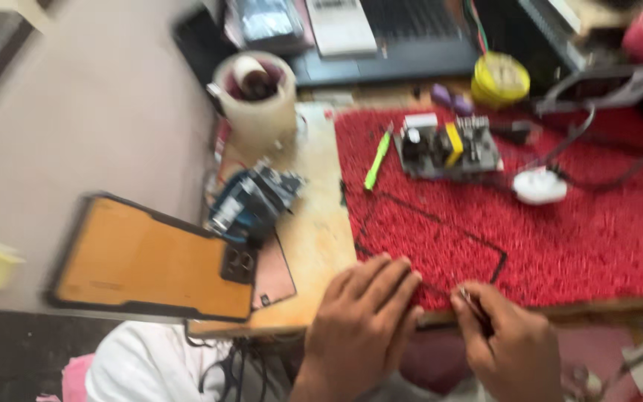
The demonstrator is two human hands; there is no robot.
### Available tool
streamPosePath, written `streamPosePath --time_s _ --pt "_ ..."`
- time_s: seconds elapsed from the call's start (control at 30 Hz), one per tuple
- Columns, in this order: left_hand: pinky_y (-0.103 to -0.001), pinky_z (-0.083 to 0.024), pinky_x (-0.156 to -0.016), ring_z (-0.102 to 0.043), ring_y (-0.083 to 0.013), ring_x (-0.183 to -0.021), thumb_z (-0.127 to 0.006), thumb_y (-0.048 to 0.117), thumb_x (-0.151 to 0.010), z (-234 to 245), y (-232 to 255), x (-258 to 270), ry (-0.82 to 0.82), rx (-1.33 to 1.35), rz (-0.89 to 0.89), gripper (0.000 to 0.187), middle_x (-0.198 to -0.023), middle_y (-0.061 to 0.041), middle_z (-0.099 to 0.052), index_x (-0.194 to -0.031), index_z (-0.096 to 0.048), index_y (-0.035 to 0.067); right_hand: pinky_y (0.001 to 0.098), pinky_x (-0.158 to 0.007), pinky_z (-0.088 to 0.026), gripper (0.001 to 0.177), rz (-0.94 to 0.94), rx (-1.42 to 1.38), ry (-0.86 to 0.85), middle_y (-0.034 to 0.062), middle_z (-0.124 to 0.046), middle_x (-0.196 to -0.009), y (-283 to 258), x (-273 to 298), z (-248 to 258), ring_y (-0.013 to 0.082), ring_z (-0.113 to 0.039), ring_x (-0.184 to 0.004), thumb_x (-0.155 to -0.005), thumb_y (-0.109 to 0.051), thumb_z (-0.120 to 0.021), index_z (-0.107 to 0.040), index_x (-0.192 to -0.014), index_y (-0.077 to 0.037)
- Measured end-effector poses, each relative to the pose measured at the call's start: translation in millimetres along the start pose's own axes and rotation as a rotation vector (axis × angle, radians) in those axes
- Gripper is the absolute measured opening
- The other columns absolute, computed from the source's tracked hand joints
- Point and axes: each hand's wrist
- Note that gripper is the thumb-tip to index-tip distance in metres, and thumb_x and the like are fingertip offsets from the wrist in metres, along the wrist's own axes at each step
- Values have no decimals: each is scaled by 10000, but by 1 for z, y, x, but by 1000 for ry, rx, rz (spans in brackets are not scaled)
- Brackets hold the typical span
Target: The person uses a small metal tool to scrape and clean the edges of a black rectangular frame placed on a red mat. The person holds the frame steady with one hand while manipulating the tool with the other, focusing on the perimeter of the frame.
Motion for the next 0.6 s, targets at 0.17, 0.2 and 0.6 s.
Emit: streamPosePath --time_s 0.17,0.2,0.6 --pt "-456 -455 -1107 -592 -287 -1319 -654 340 -995 -18 -15 10 56 -38 -87 406 -1375 -97 -660 -1292 -710 69 337 -612 -597 199 65 -29 60 49 -775 -779 51 4 -28 196 -787 -711 -815 -313 -754 -747 -955 -173" --pt "-457 -459 -1106 -598 -281 -1316 -660 356 -991 -24 -19 13 65 -57 -108 407 -1370 -92 -661 -1284 -715 80 339 -623 -596 207 -4 39 53 51 -774 -755 66 8 -39 192 -780 -693 -811 -350 -781 -762 -942 -191" --pt "-406 -489 -1054 -619 -207 -1294 -687 503 -1014 -68 -52 24 132 -227 -239 433 -1362 -8 -671 -1289 -747 173 265 -608 -599 150 -47 -261 -35 -8 -718 -647 226 -2 -140 68 -746 -602 -813 -277 -816 -770 -911 -173"
Point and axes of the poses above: each hand's wrist, its own x-axis away from the middle knuckle, its own z-axis out of the back of the hand, y = z × x
